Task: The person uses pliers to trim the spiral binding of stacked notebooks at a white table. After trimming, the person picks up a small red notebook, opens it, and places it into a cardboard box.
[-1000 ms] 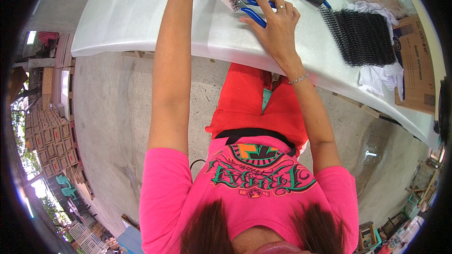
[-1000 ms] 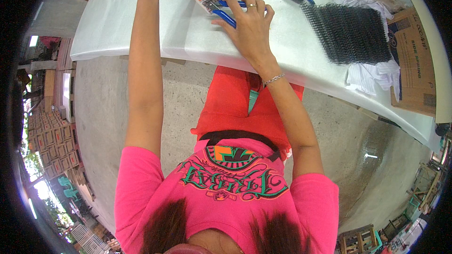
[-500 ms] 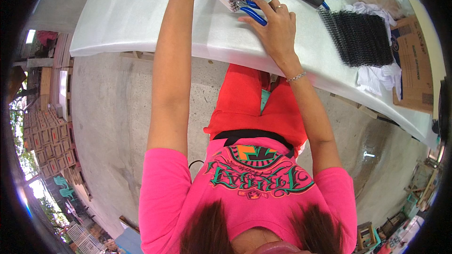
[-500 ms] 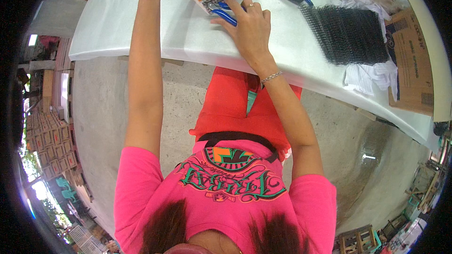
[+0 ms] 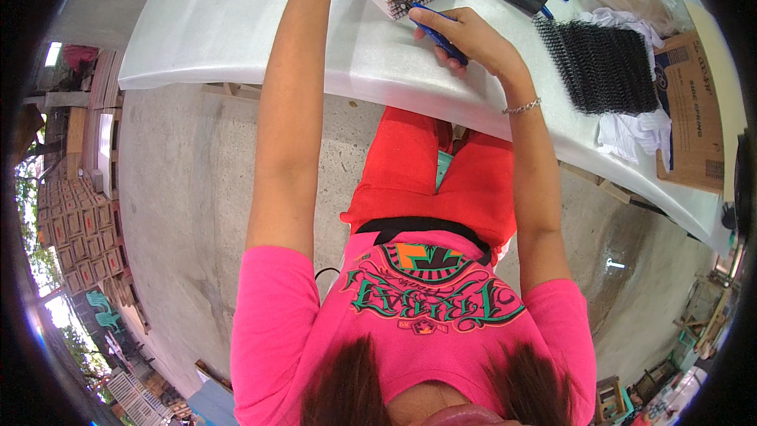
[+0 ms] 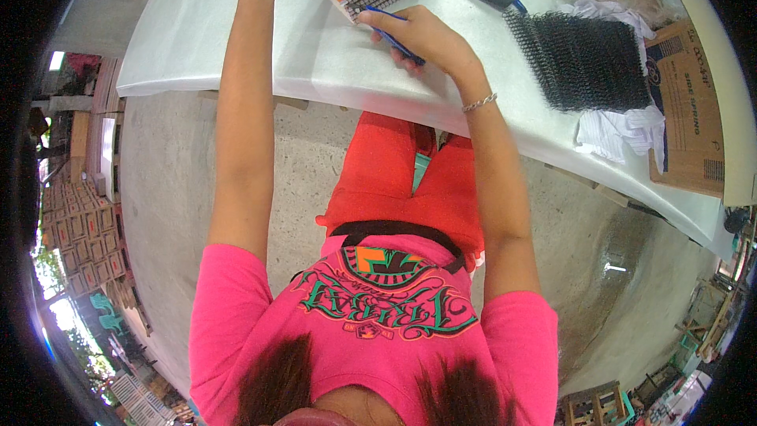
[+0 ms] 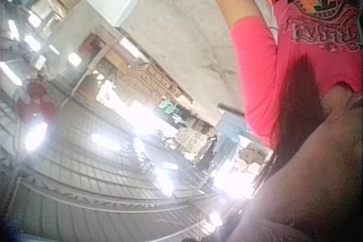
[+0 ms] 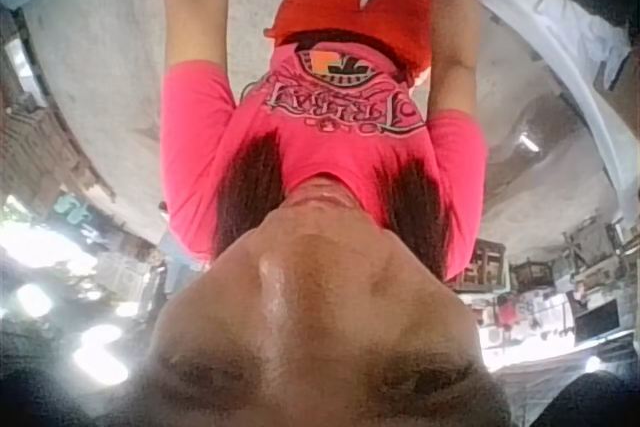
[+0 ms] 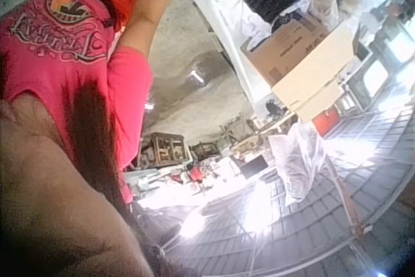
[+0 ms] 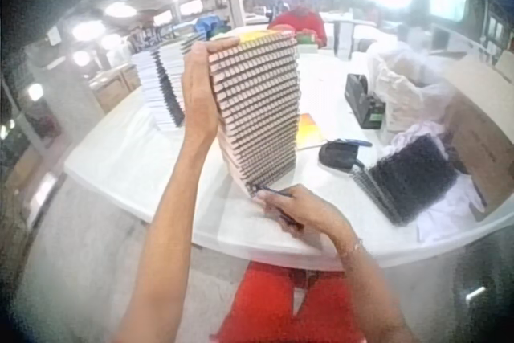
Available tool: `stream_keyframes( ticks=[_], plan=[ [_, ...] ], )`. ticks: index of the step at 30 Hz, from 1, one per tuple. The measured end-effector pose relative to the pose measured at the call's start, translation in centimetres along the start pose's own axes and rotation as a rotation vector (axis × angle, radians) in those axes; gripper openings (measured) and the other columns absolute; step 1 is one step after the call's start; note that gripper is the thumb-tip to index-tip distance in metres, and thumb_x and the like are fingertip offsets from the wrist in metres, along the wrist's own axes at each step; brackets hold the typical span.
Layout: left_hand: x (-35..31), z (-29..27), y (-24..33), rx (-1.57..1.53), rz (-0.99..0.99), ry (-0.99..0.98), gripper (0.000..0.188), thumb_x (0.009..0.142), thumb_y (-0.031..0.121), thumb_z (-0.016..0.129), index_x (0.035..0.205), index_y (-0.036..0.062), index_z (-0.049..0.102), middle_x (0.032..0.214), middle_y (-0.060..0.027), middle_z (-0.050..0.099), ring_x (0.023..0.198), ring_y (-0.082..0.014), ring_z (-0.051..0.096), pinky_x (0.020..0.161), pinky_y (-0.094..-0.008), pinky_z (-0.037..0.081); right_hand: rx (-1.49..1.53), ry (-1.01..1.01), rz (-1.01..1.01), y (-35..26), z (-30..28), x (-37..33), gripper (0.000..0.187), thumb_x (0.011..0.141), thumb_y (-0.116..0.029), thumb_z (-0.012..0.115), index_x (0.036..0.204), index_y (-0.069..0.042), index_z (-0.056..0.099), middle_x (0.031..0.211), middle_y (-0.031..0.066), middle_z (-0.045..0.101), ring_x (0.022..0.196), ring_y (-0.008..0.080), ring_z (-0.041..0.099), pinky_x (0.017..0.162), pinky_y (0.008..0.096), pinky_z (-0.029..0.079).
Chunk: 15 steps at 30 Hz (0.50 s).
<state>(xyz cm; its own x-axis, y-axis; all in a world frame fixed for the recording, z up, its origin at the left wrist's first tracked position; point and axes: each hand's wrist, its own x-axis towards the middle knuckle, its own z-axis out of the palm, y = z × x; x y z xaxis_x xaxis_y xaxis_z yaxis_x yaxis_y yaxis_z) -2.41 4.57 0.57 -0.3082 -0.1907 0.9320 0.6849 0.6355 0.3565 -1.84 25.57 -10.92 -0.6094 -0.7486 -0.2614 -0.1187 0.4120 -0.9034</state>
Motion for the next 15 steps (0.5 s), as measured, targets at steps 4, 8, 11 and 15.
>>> stream_keyframes(
  ticks=[4,8,11,15],
  plan=[
    [0.2,0.0,-0.4,0.037,0.049,0.009,0.053,0.11,0.034,0.028,0.109,0.0004,0.068,0.103,-0.0117,0.065,0.099,-0.0206,0.058,0.095,-0.0321,0.043,-0.107,0.064,-0.042,0.9,0.2,0.4,0.06,0.092,-0.061,0.063,0.092,-0.002,0.07,0.057,0.0021,0.055,0.049,0.0109,0.054,0.045,0.0251,0.041],
    [-0.1,-0.1,0.3,0.023,0.005,-0.008,0.053,0.109,0.034,0.028,0.11,0.0,0.068,0.103,-0.0118,0.065,0.1,-0.0215,0.058,0.096,-0.0323,0.042,-0.461,0.441,-0.345,2.1,1.4,-0.7,0.063,0.089,-0.062,0.064,0.107,-0.002,0.071,0.075,0.0135,0.065,0.073,0.024,0.067,0.068,0.039,0.052],
    [-0.1,-0.2,0.1,0.043,0.025,-0.007,0.053,0.109,0.034,0.028,0.109,-0.0003,0.068,0.103,-0.0117,0.065,0.1,-0.0216,0.058,0.096,-0.0324,0.042,-0.572,0.644,-0.301,2.6,2.7,-1.3,0.066,0.087,-0.062,0.066,0.116,-0.002,0.067,0.095,0.0205,0.066,0.091,0.0329,0.063,0.081,0.0448,0.046],
    [0.0,0.1,-0.2,0.041,0.027,0.006,0.053,0.109,0.035,0.029,0.108,-0.0002,0.068,0.105,-0.0124,0.067,0.101,-0.0221,0.059,0.096,-0.0324,0.042,-0.63,0.723,-0.39,4.5,3.9,-0.8,0.065,0.087,-0.06,0.067,0.12,-0.004,0.064,0.103,0.0205,0.062,0.096,0.0351,0.056,0.085,0.047,0.041]
  ],
)
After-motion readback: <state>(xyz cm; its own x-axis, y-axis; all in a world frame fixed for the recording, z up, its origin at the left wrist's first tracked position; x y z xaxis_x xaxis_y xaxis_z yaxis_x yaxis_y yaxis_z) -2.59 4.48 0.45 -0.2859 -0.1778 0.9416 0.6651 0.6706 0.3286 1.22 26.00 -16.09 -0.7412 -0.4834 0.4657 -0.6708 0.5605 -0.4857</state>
